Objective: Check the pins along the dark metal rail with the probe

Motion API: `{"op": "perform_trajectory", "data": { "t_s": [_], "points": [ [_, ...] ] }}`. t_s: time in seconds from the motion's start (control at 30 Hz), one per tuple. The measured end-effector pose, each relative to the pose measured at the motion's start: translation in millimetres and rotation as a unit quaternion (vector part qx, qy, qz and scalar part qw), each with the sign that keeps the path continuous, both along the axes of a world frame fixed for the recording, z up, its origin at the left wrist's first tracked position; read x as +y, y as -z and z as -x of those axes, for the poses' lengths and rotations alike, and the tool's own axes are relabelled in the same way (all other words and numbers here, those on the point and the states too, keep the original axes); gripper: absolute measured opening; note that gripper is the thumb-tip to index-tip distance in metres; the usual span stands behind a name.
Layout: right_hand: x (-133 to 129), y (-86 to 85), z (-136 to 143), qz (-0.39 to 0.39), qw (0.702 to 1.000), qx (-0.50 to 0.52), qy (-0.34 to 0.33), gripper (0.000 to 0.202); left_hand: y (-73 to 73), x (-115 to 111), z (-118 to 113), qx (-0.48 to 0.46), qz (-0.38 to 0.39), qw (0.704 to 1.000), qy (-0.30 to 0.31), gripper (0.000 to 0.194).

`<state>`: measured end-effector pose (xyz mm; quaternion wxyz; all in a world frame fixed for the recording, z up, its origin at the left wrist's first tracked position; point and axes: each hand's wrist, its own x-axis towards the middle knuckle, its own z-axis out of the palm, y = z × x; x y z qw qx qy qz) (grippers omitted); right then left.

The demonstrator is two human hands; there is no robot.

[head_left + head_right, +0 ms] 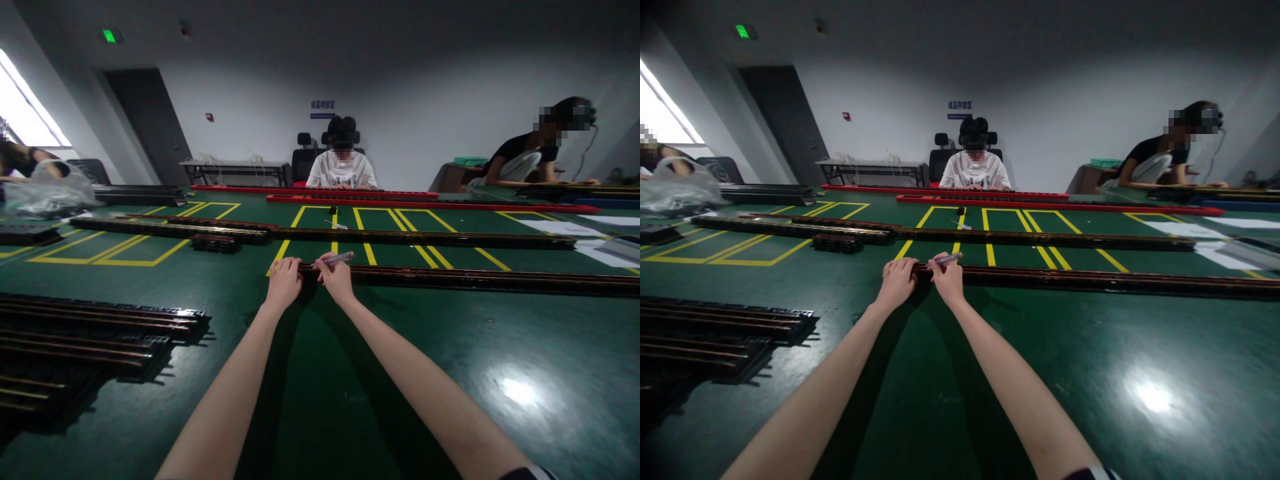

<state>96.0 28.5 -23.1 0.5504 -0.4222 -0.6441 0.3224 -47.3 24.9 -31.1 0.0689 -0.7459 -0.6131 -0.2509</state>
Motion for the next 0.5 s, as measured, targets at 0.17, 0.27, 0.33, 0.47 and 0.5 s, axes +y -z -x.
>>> {"op": "perform_trajectory", "data": {
  "t_s": [0.17, 0.27, 0.33, 0.47, 0.5],
  "points": [
    [0, 3.3, 0, -0.010, 1.000, 0.013, 0.001, 0.019, -2.2, -5, 1, 0.024, 0.002, 1.000, -0.011, 0.041],
    [-2, 4.7, -1, -0.015, 1.000, 0.025, 0.001, 0.021, -1.6, -9, 5, 0.048, -0.009, 0.999, -0.018, 0.041],
    [-5, 4.3, -1, -0.012, 1.000, 0.025, -0.004, 0.020, -1.2, -13, 8, 0.062, -0.012, 0.998, -0.021, 0.040],
    [-11, 1.7, -1, -0.006, 1.000, 0.014, -0.023, 0.017, -1.0, -18, 16, 0.079, -0.017, 0.996, -0.040, 0.041],
    [-12, 1.3, -1, -0.005, 1.000, 0.012, -0.026, 0.017, -0.9, -19, 18, 0.081, -0.018, 0.996, -0.045, 0.041]
  ]
}}
